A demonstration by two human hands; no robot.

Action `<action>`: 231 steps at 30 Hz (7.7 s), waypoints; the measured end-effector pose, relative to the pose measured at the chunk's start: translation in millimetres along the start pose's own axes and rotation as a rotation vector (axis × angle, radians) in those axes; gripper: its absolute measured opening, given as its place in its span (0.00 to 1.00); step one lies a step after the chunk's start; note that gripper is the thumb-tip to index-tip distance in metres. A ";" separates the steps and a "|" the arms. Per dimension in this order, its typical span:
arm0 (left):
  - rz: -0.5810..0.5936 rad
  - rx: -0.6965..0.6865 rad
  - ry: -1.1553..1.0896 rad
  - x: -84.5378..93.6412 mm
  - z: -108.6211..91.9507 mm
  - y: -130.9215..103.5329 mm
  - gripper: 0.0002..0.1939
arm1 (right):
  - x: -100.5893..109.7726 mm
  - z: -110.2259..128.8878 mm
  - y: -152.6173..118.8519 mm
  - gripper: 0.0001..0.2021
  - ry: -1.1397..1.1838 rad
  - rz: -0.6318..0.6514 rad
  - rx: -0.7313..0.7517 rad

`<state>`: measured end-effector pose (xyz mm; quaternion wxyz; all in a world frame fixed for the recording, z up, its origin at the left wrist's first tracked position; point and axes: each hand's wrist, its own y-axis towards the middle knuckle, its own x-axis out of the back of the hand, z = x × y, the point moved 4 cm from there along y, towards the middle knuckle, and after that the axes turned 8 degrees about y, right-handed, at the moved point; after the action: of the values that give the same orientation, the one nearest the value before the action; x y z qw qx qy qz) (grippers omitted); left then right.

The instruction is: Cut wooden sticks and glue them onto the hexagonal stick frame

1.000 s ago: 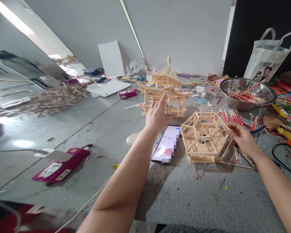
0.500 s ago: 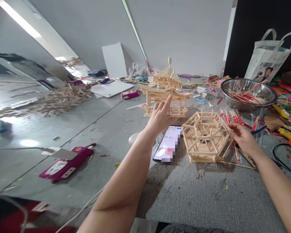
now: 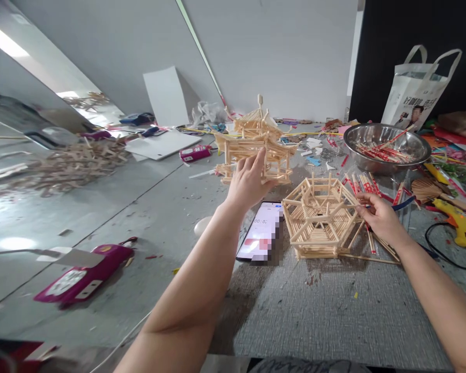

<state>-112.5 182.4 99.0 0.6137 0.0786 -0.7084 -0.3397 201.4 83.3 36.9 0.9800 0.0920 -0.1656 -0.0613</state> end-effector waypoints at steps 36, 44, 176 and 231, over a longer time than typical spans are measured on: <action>-0.170 -0.008 -0.165 -3.6 5.3 -13.8 0.36 | -39.4 55.3 -32.0 0.15 -0.347 0.288 0.411; -0.148 -0.062 -0.145 1.1 3.2 -15.1 0.31 | -40.4 53.6 -33.4 0.14 -0.389 0.278 0.478; 0.032 -0.036 0.085 5.8 -36.8 -13.6 0.26 | -37.6 25.1 -32.8 0.15 -0.467 0.237 0.519; 0.400 0.232 0.209 -40.8 25.7 -28.3 0.31 | -12.9 76.1 -38.9 0.11 -0.565 0.189 0.531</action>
<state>-135.3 192.4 49.0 0.7255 0.0416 -0.6768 -0.1180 160.2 35.1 95.7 0.8392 0.3060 -0.4466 0.0509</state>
